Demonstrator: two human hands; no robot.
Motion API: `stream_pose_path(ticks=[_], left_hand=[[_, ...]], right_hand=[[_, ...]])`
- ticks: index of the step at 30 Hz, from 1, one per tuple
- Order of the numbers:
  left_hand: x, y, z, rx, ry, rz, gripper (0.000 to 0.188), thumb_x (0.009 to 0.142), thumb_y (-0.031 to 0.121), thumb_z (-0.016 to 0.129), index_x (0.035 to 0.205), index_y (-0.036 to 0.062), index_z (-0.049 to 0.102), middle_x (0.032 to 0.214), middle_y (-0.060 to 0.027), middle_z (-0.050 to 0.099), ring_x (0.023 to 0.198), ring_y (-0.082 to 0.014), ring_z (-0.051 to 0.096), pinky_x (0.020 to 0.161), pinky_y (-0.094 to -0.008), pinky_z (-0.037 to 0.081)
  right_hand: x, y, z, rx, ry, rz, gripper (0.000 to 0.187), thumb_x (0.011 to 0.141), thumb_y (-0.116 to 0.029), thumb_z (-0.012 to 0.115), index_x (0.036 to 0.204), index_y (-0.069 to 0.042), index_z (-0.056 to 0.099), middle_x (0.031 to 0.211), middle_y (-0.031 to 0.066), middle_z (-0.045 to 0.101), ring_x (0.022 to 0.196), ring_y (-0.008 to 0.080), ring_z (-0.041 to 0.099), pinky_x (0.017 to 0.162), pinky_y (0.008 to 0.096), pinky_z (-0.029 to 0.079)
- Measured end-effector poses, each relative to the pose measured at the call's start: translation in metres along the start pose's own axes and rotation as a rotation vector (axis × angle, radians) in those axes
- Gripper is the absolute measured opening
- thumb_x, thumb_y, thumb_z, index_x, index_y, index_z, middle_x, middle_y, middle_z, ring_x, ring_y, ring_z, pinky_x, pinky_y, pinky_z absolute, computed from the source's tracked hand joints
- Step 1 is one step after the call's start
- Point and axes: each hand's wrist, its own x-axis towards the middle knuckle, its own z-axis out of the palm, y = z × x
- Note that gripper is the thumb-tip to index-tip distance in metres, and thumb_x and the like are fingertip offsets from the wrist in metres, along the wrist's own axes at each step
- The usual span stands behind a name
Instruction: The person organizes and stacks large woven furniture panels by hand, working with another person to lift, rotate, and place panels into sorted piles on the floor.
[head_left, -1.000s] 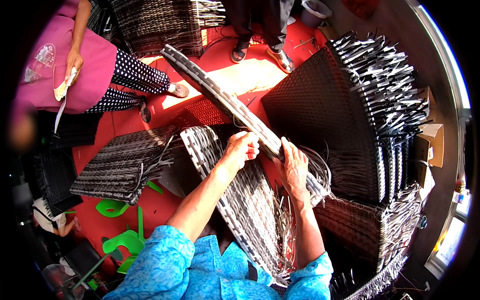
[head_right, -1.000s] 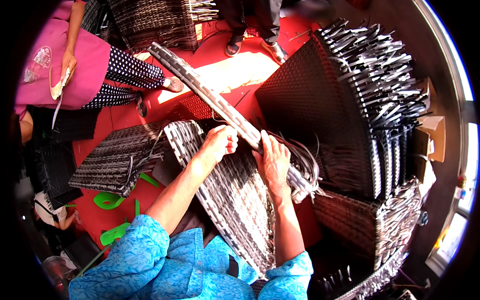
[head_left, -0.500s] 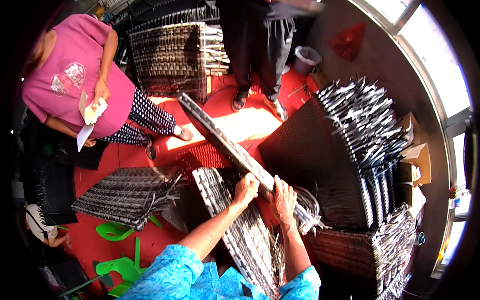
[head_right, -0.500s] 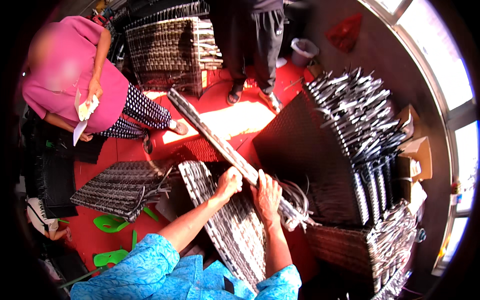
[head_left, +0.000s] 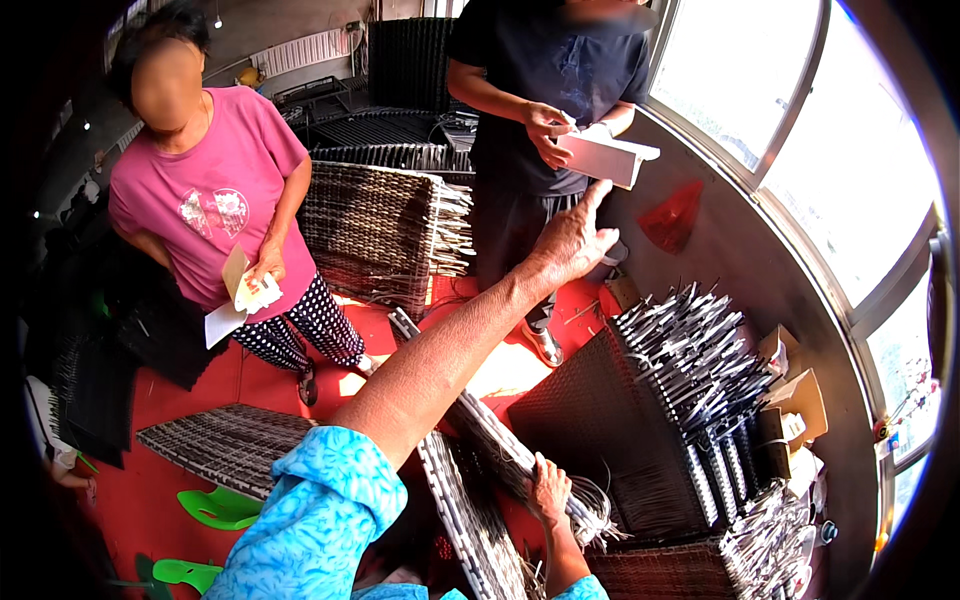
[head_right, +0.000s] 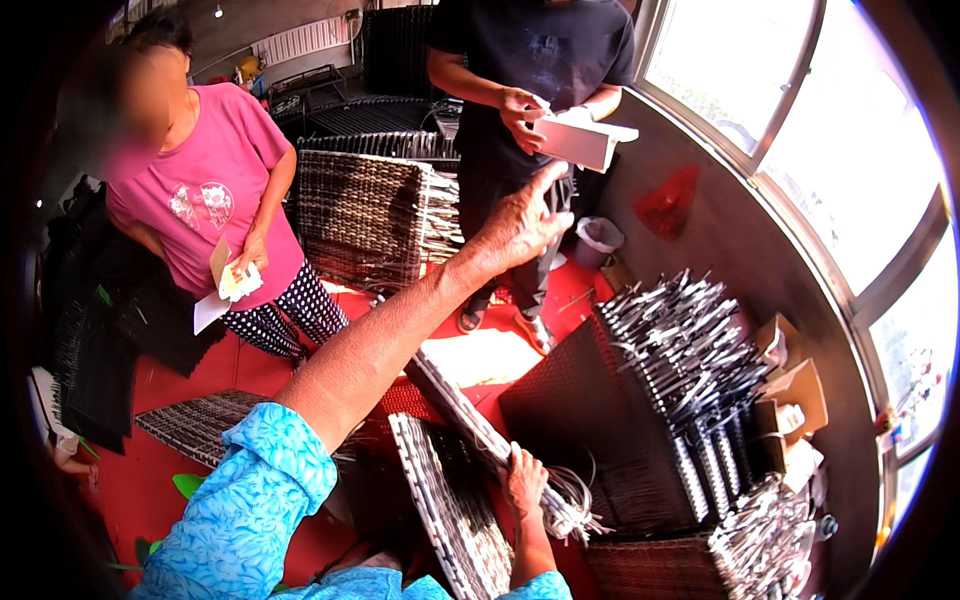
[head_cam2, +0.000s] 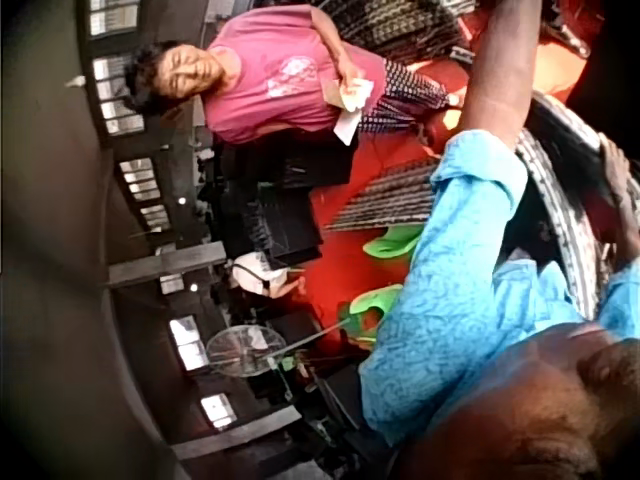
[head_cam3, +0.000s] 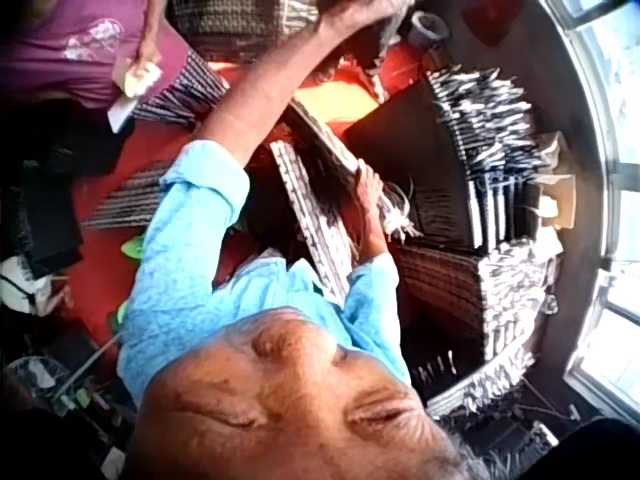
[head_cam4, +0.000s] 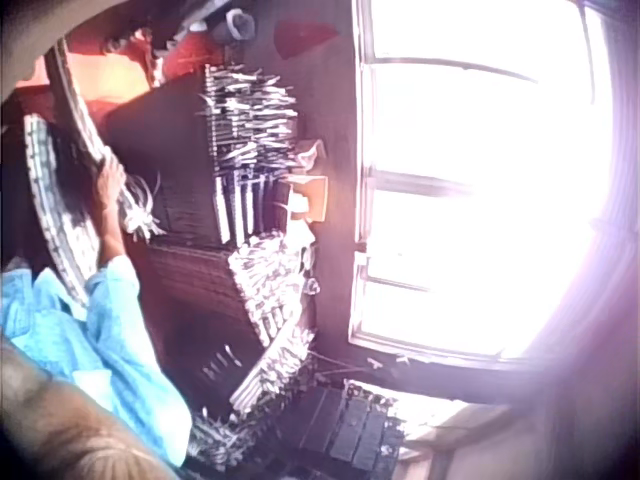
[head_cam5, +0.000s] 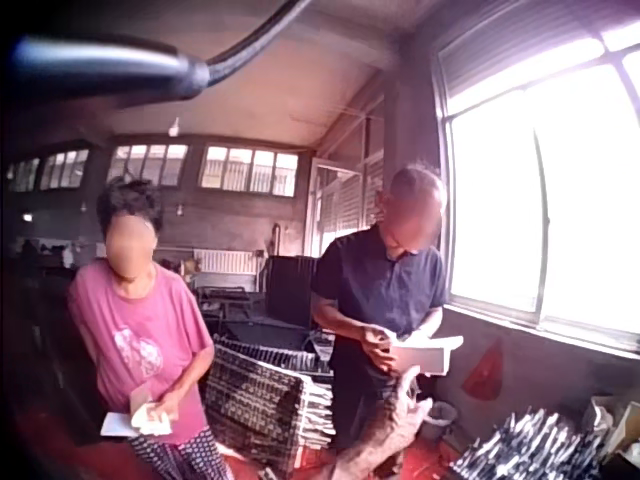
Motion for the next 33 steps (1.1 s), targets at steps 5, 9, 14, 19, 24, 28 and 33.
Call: stream_pose_path(ticks=[5, 9, 14, 19, 24, 28, 33], left_hand=[[-0.171, -0.012, 0.043, -0.011, -0.253, 0.05, 0.026, 0.079, 0.016, 0.059, 0.101, 0.0049, 0.052, 0.075, -0.0101, 0.057, 0.064, -0.0228, 0.058, 0.063, -0.0332, 0.048], [-0.365, -0.084, 0.076, 0.242, -0.61, -0.231, 0.048, 0.073, 0.01, 0.06, 0.119, 0.0022, 0.047, 0.113, -0.0203, 0.048, 0.104, -0.0355, 0.049, 0.087, -0.0409, 0.042], [-0.36, -0.124, 0.125, 0.468, -0.714, -0.202, 0.082, 0.064, 0.005, 0.063, 0.137, 0.009, 0.025, 0.139, -0.0228, 0.025, 0.126, -0.0411, 0.028, 0.096, -0.0501, 0.033], [-0.31, -0.143, 0.17, 0.52, -0.843, -0.08, 0.078, 0.066, 0.014, 0.072, 0.134, 0.0154, 0.033, 0.14, -0.0133, 0.026, 0.132, -0.0357, 0.017, 0.101, -0.0512, 0.024], [-0.31, -0.165, 0.193, 0.633, -0.927, -0.041, 0.062, 0.073, 0.016, 0.066, 0.129, 0.0182, 0.04, 0.129, -0.0088, 0.04, 0.128, -0.035, 0.025, 0.096, -0.0591, 0.027], [-0.309, -0.166, 0.204, 0.705, -0.886, 0.093, 0.039, 0.083, 0.01, 0.046, 0.122, 0.016, 0.048, 0.115, -0.0086, 0.049, 0.119, -0.0334, 0.039, 0.09, -0.054, 0.037], [-0.296, -0.175, 0.206, 0.693, -0.902, 0.366, 0.033, 0.077, 0.007, 0.05, 0.11, 0.0089, 0.052, 0.092, -0.0091, 0.055, 0.088, -0.0302, 0.056, 0.071, -0.0389, 0.05]], right_hand=[[-0.029, 0.023, 0.001, -0.023, -0.032, 0.032, 0.068, 0.073, -0.03, 0.065, 0.132, -0.017, 0.033, 0.118, 0.0073, 0.047, 0.103, 0.0283, 0.046, 0.086, 0.0446, 0.037], [-0.036, 0.026, -0.002, 0.006, 0.036, -0.036, 0.068, 0.073, -0.029, 0.065, 0.132, -0.015, 0.033, 0.116, 0.008, 0.048, 0.102, 0.0277, 0.046, 0.085, 0.044, 0.037], [-0.018, 0.063, 0.018, 0.129, 0.073, -0.081, 0.074, 0.068, -0.013, 0.066, 0.133, -0.007, 0.03, 0.117, 0.0111, 0.048, 0.103, 0.0291, 0.047, 0.089, 0.0413, 0.036], [-0.002, 0.088, 0.019, 0.218, 0.098, -0.163, 0.069, 0.068, -0.013, 0.065, 0.129, -0.007, 0.033, 0.119, 0.0109, 0.048, 0.106, 0.0273, 0.047, 0.092, 0.0421, 0.035], [-0.046, 0.104, 0.002, 0.088, 0.215, -0.003, 0.062, 0.069, -0.015, 0.066, 0.125, -0.011, 0.041, 0.12, 0.0086, 0.046, 0.109, 0.0279, 0.045, 0.096, 0.0509, 0.031], [-0.104, 0.111, -0.002, 0.368, 0.341, 0.043, 0.046, 0.068, -0.007, 0.066, 0.112, -0.009, 0.053, 0.112, 0.0117, 0.051, 0.105, 0.0297, 0.048, 0.092, 0.0436, 0.035], [-0.171, 0.122, 0.015, 0.462, 0.554, 0.382, 0.028, 0.077, -0.001, 0.063, 0.104, -0.005, 0.056, 0.102, 0.0107, 0.056, 0.094, 0.0225, 0.054, 0.083, 0.0318, 0.043]])
